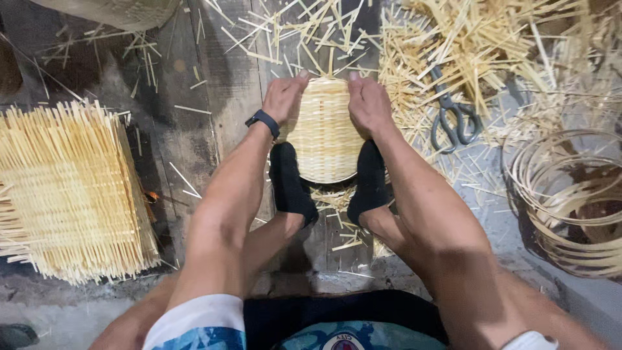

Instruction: The person places a circular bamboo frame onto a woven bamboo mat and uses shears to trim the excess bamboo strips around the edge. The person repeats this process multiple times, stacking the finished circular pieces.

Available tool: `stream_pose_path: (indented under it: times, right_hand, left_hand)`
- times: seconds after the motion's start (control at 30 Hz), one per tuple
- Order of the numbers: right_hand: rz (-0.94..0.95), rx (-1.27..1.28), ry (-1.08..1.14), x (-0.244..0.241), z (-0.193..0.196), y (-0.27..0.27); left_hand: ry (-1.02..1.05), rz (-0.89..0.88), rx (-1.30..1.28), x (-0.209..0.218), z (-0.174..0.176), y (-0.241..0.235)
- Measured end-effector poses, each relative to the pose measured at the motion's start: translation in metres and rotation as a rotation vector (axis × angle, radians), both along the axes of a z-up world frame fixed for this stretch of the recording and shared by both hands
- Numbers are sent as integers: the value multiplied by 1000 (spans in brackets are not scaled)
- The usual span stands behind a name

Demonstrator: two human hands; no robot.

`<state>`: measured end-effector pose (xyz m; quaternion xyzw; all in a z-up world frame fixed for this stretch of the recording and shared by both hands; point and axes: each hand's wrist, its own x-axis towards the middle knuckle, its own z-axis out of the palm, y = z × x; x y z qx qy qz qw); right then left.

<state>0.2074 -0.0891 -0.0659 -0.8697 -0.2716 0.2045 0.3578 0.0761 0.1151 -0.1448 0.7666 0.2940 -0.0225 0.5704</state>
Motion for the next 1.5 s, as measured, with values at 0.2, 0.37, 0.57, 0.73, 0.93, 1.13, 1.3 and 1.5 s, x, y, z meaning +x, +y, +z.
stream_pose_path:
  times: [0.2, 0.37, 0.57, 0.73, 0.93, 1.13, 1.3, 1.5]
  right_hand:
    - [296, -224, -167, 77, 122, -80]
    - [396, -1011, -293, 102, 184, -218]
    - [143, -769, 141, 52, 60, -265]
    - [-78, -427, -286, 48, -63, -277]
    - [-139, -405, -37, 51, -98, -273]
    - [-87, -362, 643, 30, -42, -298]
    - [-168, -392, 480, -34, -1, -303]
    - [-7, -288, 113, -29, 27, -259]
  left_hand:
    - [-31, -36, -95, 3, 104, -18]
    - [-520, -177, 623, -8, 172, -48]
    - [-313, -655, 1137, -74, 142, -104]
    - [-22, -543, 964, -122, 103, -94]
    - [462, 488, 125, -15, 114, -149]
    - [417, 171, 530, -2, 121, -168]
    - [247, 136, 662, -30, 110, -158]
    - [60, 42, 713, -39, 131, -154]
